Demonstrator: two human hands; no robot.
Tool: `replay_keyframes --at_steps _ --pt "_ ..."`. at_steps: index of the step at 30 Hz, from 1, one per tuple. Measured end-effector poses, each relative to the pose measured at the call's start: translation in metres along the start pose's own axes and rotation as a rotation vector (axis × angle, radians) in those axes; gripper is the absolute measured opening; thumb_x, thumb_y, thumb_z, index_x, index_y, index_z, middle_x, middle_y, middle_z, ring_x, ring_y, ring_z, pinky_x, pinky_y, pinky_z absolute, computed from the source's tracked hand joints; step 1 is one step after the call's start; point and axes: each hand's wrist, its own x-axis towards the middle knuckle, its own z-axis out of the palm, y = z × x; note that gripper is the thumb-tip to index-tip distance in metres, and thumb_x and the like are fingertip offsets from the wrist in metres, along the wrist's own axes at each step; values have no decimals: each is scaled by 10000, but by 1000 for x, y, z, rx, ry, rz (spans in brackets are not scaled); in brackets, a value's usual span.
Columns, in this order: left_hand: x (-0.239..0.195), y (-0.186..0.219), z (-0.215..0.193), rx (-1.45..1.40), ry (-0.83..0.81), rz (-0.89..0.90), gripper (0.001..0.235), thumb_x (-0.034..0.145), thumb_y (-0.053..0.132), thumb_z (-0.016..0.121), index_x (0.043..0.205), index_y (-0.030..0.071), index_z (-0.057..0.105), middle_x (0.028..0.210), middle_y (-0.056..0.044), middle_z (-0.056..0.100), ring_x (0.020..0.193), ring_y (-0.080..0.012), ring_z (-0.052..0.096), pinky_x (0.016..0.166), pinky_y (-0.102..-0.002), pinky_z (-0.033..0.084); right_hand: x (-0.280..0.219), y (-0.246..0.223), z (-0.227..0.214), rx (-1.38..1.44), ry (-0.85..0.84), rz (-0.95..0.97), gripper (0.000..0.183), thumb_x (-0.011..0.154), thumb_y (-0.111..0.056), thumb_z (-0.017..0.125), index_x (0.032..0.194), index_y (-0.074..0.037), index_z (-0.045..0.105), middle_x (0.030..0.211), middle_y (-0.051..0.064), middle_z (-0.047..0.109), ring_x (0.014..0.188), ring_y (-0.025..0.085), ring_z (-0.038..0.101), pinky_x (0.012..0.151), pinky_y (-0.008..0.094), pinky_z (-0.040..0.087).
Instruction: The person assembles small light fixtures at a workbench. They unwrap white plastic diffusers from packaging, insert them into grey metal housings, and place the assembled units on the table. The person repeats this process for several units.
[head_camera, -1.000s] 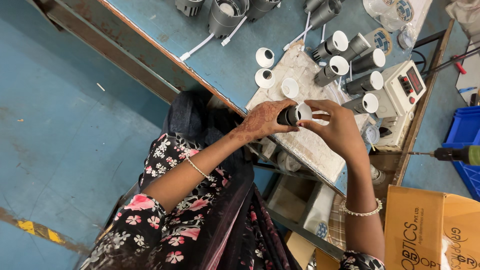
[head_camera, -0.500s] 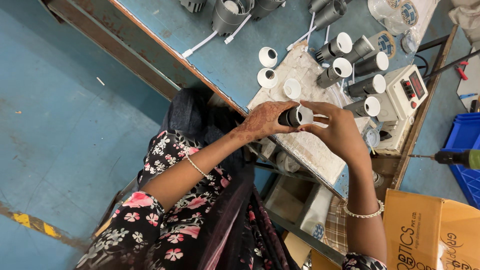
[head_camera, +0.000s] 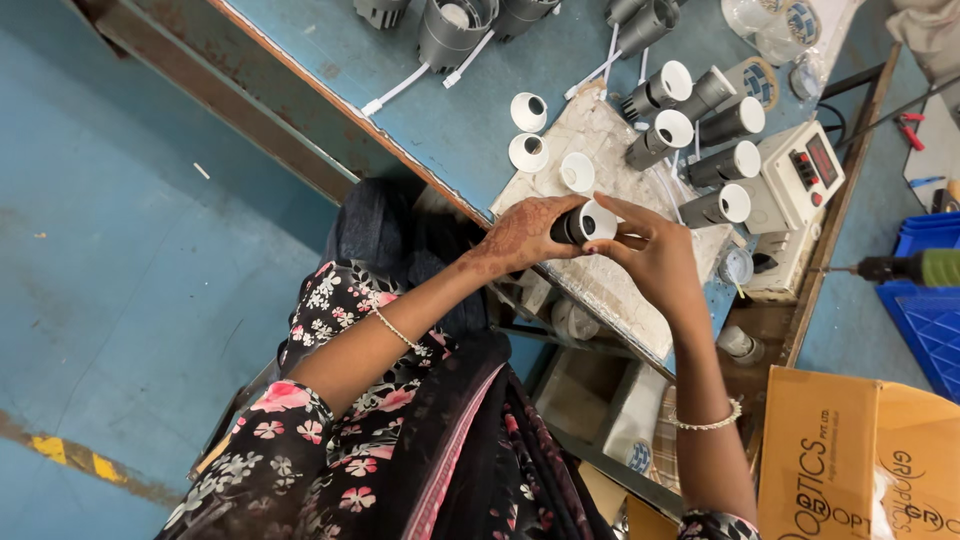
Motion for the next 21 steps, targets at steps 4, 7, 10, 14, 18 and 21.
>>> replay_keyframes --at_steps 4,7,10,14,18,21 --pt "-2 -2 2 16 31 26 756 782 592 773 1343 112 609 1184 -136 730 1090 -318 699 926 -424 545 -8 27 25 283 66 -171 640 893 -85 799 1485 -51 559 1488 160 578 1244 227 662 994 356 610" --pt "4 -5 2 3 42 -54 773 742 602 789 1301 91 636 1117 -140 754 1048 -295 724 925 -406 555 -14 40 44 478 164 -194 757 882 -13 760 1551 -41 406 1516 175 493 1188 227 623 973 339 567" --pt "8 -9 1 -52 46 -52 756 752 591 796 1270 57 662 1119 -131 761 1046 -246 729 935 -381 550 -19 47 59 611 415 -211 601 952 -9 650 1506 -7 418 1368 164 579 1139 208 667 913 313 591" --pt "10 -15 2 -232 18 -111 703 763 498 841 1237 11 662 1120 -97 767 1035 -172 733 933 -328 569 -21 61 81 597 825 -150 285 1036 -31 560 1306 53 593 1199 162 661 1010 186 690 798 293 595" --pt "22 -11 -12 -501 64 -29 645 803 356 872 1293 6 640 1146 -87 758 1049 -152 707 936 -311 573 -22 90 92 590 1113 -165 173 1057 -9 523 1189 42 622 1104 130 674 953 164 671 762 267 552" --pt "46 -5 -35 -567 208 61 682 807 310 873 1357 39 574 1165 -67 737 1052 -142 692 930 -301 573 -12 113 95 529 1188 -135 177 1018 10 528 1173 28 612 1099 108 648 952 162 636 778 268 530"
